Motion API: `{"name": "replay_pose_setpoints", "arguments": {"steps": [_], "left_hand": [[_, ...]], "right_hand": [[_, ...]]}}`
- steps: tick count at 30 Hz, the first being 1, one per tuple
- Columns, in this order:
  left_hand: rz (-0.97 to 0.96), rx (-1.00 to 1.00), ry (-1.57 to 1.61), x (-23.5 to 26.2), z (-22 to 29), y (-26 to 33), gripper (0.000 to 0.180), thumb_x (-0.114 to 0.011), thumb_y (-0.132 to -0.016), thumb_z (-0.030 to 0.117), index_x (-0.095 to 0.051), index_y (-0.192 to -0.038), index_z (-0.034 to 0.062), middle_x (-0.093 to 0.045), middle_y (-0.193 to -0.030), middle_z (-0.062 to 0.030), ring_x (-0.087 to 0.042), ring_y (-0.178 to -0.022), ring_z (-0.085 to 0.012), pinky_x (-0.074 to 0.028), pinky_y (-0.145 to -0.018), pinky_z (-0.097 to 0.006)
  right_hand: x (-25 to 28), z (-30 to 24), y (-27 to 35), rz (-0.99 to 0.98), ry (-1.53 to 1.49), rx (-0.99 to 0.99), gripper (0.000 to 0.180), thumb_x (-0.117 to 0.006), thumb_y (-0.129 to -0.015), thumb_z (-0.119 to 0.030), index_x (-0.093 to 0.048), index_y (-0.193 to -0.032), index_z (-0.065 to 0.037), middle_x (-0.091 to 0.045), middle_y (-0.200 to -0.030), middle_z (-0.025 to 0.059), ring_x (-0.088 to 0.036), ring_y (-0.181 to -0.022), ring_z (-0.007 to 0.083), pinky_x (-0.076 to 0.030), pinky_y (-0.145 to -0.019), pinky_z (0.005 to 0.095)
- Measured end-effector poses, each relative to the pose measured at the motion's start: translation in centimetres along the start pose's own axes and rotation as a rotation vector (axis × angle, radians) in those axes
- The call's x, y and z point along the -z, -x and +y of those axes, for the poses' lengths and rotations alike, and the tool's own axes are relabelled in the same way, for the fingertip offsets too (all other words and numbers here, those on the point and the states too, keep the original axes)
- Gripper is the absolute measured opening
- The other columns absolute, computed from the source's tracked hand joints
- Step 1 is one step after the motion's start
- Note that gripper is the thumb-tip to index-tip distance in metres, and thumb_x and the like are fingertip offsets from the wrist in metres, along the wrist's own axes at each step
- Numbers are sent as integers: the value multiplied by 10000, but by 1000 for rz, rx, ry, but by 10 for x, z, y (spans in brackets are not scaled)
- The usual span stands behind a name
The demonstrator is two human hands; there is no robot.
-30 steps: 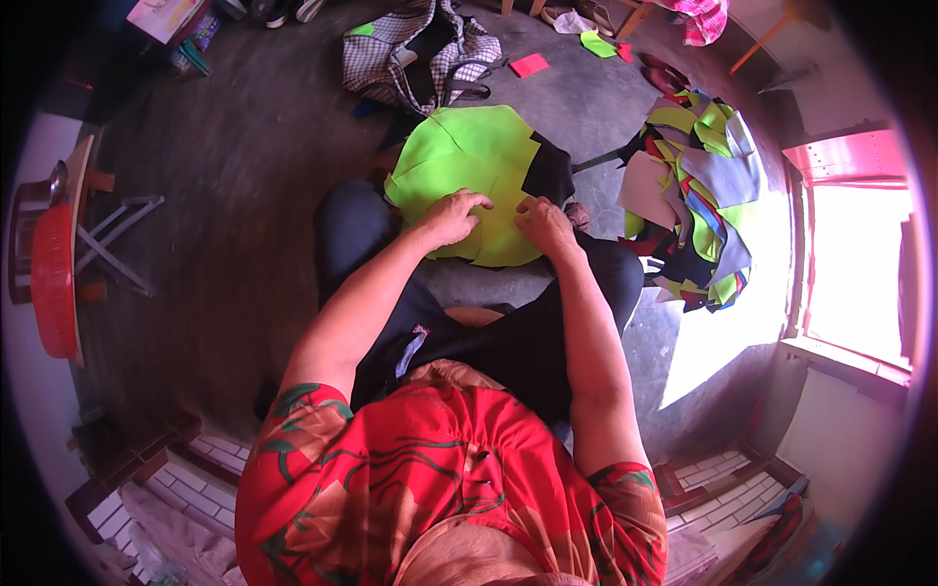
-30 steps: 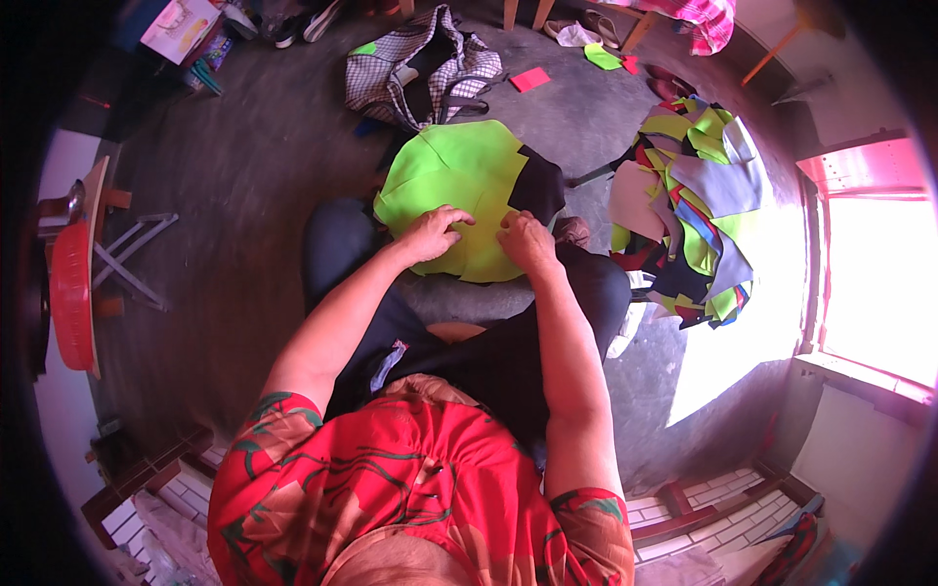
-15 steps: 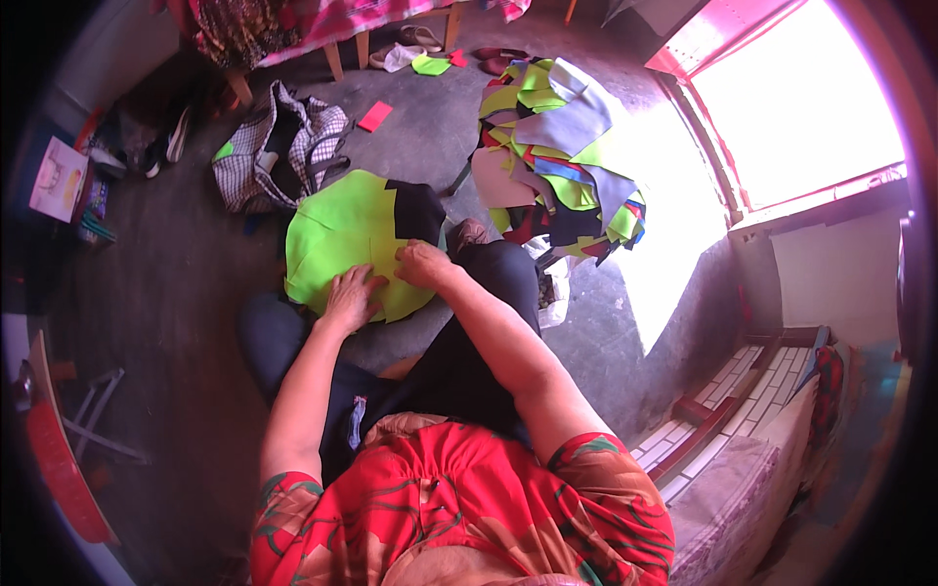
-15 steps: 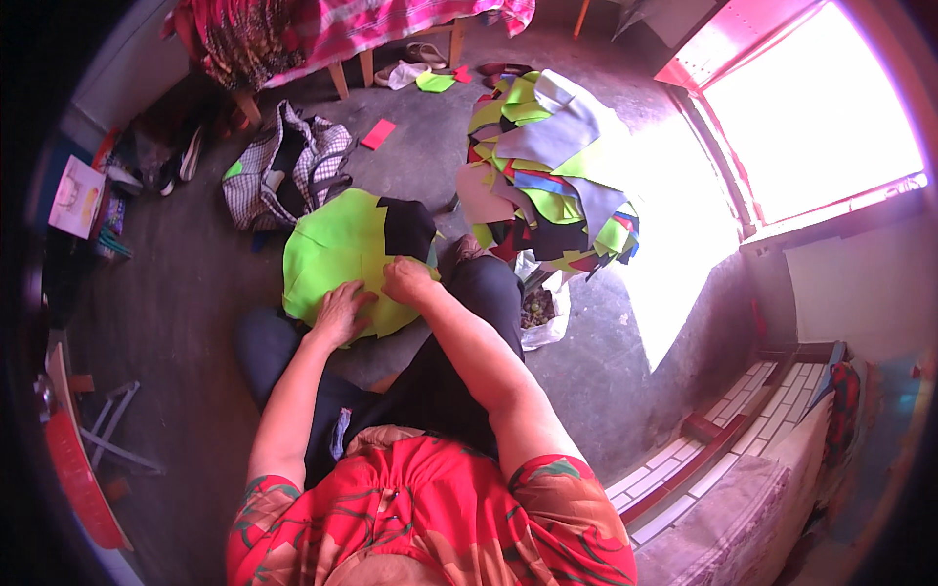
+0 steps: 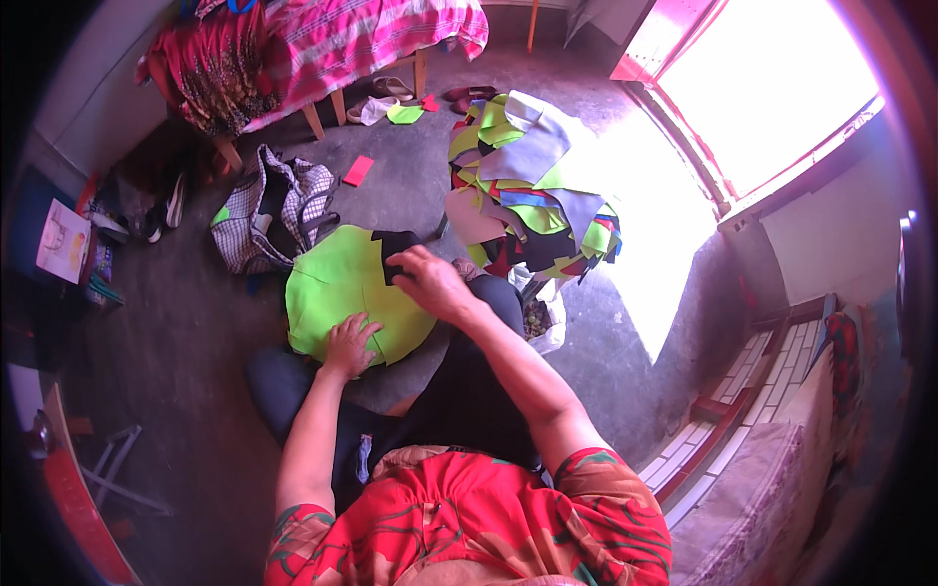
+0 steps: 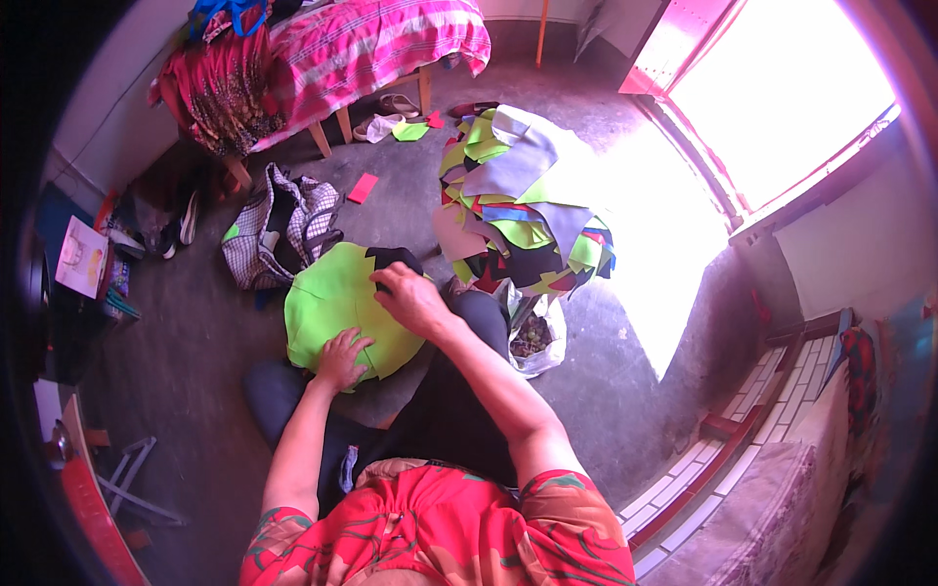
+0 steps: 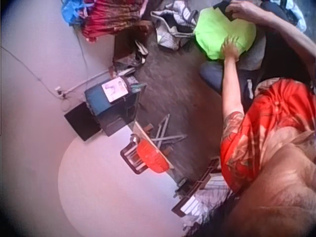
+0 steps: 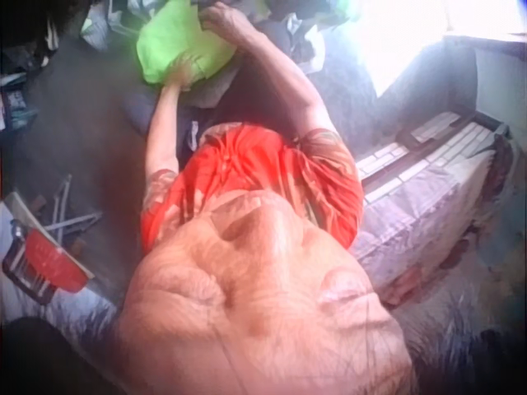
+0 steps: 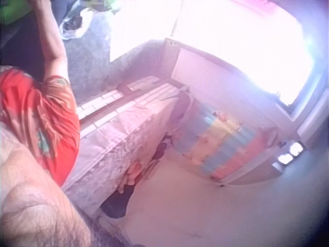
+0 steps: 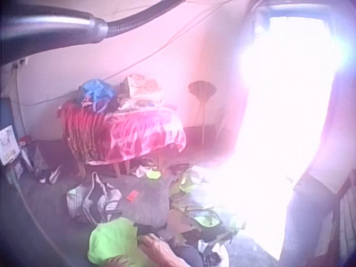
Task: The person sits on the floor and sorts through a pile of colorful fabric pieces. They pick up individual pieces, inspect them, and place them into a separate stack on their lap.
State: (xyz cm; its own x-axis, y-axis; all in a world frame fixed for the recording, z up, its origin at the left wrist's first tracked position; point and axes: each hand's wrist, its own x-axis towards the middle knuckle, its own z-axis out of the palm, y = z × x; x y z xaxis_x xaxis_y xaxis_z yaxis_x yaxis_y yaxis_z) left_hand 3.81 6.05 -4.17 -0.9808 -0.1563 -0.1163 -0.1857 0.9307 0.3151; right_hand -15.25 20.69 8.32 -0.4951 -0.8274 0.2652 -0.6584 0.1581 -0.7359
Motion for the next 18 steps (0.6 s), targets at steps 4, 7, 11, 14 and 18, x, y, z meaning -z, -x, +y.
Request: {"name": "replay_pose_setpoints", "arguments": {"steps": [4,7,11,14,18], "left_hand": [[-31,21,47,3,3,-1,580,-720,-673,173,-490,-1202,237,-384,-1331,-86,-321,-1278,-274,-286,-1003,-453],[-79,54,48,7,7,-2,583,-718,-682,173,-487,-1214,233,-367,-1353,-82,-310,-1290,-269,-269,-1024,-446],[-67,59,53,7,6,-1,577,-718,-681,173,-493,-1209,235,-376,-1343,-83,-310,-1287,-266,-274,-1017,-443],[-66,56,68,8,7,-3,575,-718,-679,168,-498,-1206,237,-380,-1340,-83,-312,-1286,-264,-277,-1015,-442],[-57,56,83,7,5,-3,569,-716,-681,162,-505,-1204,234,-381,-1342,-81,-314,-1287,-266,-276,-1018,-443]], "right_hand": [[67,-7,12,294,-12,-26,258,-649,-735,-35,-620,-987,-86,-584,-992,103,-602,-895,285,-501,-761,342],[120,21,19,585,260,-2,274,-638,-709,3,-610,-972,-70,-589,-1005,109,-585,-943,289,-482,-798,358],[173,46,25,706,547,-113,344,-646,-771,-116,-569,-1106,-92,-545,-1173,136,-533,-1081,302,-429,-899,383],[191,66,21,615,690,-189,454,-665,-765,-197,-527,-1190,-111,-491,-1268,138,-474,-1162,309,-375,-969,411],[189,94,15,450,755,-297,590,-682,-748,-315,-486,-1269,-117,-431,-1342,140,-425,-1219,313,-331,-1012,422]]}}
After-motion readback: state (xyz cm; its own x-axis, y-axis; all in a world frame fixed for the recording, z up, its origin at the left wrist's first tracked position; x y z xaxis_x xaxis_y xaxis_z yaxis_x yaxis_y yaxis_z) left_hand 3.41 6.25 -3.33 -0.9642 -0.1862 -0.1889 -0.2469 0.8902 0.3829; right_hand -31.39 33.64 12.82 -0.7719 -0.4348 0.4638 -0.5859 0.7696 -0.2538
